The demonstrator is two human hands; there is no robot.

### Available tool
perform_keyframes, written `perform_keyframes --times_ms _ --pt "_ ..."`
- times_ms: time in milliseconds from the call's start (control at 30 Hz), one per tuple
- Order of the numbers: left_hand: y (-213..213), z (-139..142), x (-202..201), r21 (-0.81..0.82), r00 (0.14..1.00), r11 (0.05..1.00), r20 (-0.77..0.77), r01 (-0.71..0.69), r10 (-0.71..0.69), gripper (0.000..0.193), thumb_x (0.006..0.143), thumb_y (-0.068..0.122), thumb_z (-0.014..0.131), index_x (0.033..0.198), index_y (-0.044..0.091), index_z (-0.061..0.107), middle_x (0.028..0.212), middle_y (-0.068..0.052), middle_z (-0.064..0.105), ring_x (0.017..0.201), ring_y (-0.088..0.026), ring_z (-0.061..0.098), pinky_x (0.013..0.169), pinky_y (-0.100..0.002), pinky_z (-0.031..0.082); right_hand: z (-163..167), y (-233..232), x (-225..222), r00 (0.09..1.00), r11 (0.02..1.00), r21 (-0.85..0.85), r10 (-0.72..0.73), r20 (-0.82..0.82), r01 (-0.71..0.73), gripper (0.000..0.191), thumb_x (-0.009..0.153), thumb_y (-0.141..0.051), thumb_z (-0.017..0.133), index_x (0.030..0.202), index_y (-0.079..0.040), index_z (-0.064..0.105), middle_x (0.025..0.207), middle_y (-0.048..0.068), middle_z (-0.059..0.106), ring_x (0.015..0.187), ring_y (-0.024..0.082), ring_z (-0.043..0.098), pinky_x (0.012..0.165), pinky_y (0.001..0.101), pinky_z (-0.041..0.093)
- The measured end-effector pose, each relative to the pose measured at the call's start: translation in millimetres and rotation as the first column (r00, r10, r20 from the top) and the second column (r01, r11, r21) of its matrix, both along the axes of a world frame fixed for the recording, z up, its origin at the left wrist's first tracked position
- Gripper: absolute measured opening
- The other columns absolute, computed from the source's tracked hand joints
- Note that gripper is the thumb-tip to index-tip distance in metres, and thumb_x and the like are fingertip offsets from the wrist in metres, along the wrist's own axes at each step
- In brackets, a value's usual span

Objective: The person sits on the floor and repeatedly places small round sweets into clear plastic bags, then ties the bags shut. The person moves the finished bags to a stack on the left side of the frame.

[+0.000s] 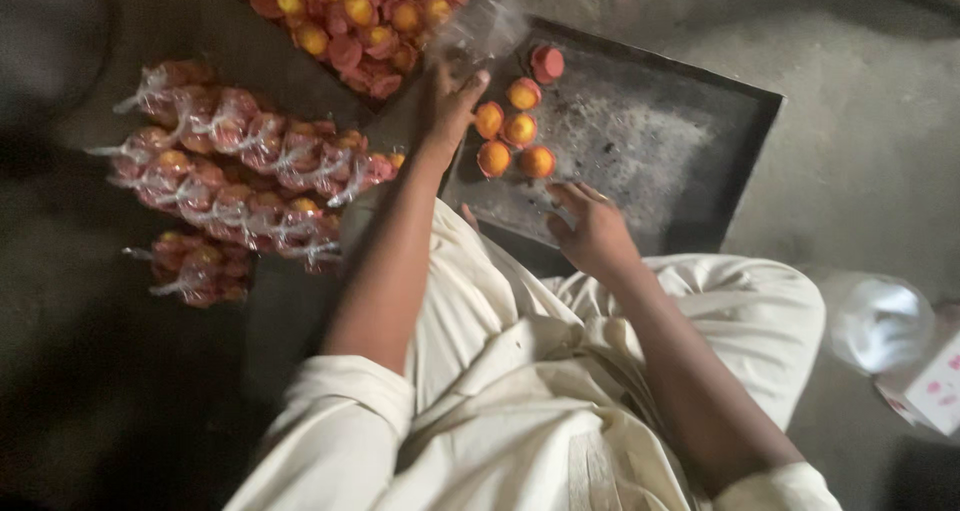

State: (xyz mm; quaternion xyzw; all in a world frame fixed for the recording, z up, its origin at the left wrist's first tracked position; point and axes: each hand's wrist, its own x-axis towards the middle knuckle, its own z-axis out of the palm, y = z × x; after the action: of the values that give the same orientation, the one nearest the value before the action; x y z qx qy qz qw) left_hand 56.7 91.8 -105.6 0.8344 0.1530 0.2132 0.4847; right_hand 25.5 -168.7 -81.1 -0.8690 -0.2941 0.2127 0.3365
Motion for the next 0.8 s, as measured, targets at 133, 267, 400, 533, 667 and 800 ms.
perform_keyframes --times_ms 133,267,400,533,667,800 --pt "4.7 -16.9 14.9 0.447 0.997 0.894 -0.060 -0.021 0.054 0.050 0.080 0.023 0.075 0.122 0.003 0.058 0.107 -0.026 0.068 0.098 -0.044 0.067 0.084 -0.054 0.052 -47.4 57.5 32.3 0.938 0.999 -0.022 -0.030 0.344 0.040 0.064 0.078 -0.007 0.069 0.139 -0.004 0.050 0.143 0.027 0.047 0.127 0.047 0.048 0.105 0.0496 0.044" --pt "-8.7 -38.8 44.0 0.092 0.905 0.993 -0.425 0.075 -0.029 0.049 0.085 0.016 0.065 0.132 0.007 0.056 0.101 -0.019 0.072 0.101 -0.037 0.070 0.087 -0.050 0.056 -70.4 78.5 51.7 0.933 0.997 -0.002 -0.073 0.352 0.078 0.053 0.082 -0.006 0.069 0.133 -0.008 0.054 0.139 0.021 0.055 0.128 0.042 0.055 0.106 0.0482 0.048" --pt "-1.2 -47.5 58.3 0.242 0.816 0.951 -0.577 0.191 -0.017 0.052 0.085 0.014 0.064 0.137 0.011 0.055 0.114 -0.018 0.070 0.113 -0.039 0.064 0.091 -0.052 0.053 -74.8 100.9 53.5 0.914 0.962 0.244 -0.205 0.349 0.122 0.049 0.088 -0.007 0.070 0.133 -0.005 0.050 0.139 0.020 0.056 0.125 0.041 0.056 0.103 0.0481 0.050" --pt "2.8 -44.8 60.3 0.328 0.771 0.911 -0.636 0.249 0.018 0.057 0.085 0.012 0.063 0.141 0.011 0.053 0.122 -0.018 0.069 0.125 -0.040 0.057 0.096 -0.051 0.052 -75.5 129.0 55.9 0.939 0.980 0.195 -0.028 0.342 -0.042 0.053 0.083 -0.008 0.071 0.133 -0.002 0.053 0.136 0.024 0.054 0.117 0.043 0.056 0.093 0.0491 0.050" --pt "-7.4 -45.2 64.4 0.344 0.760 0.900 -0.650 0.268 0.022 0.074 0.079 0.017 0.070 0.147 0.004 0.043 0.121 -0.021 0.066 0.126 -0.043 0.050 0.101 -0.050 0.046 -77.7 121.0 60.5 0.917 0.990 0.078 0.078 0.391 -0.118 0.048 0.085 -0.007 0.069 0.130 -0.005 0.055 0.134 0.022 0.052 0.119 0.043 0.056 0.094 0.0494 0.050" --pt "-21.9 -43.3 65.0 0.408 0.768 0.868 -0.638 0.284 0.049 0.057 0.083 0.011 0.067 0.137 0.005 0.053 0.123 -0.021 0.068 0.131 -0.045 0.051 0.101 -0.055 0.046 -72.0 82.0 53.1 0.902 0.992 -0.008 0.121 0.415 -0.129 0.043 0.081 -0.006 0.068 0.122 -0.006 0.053 0.134 0.019 0.052 0.124 0.042 0.058 0.099 0.0498 0.051"
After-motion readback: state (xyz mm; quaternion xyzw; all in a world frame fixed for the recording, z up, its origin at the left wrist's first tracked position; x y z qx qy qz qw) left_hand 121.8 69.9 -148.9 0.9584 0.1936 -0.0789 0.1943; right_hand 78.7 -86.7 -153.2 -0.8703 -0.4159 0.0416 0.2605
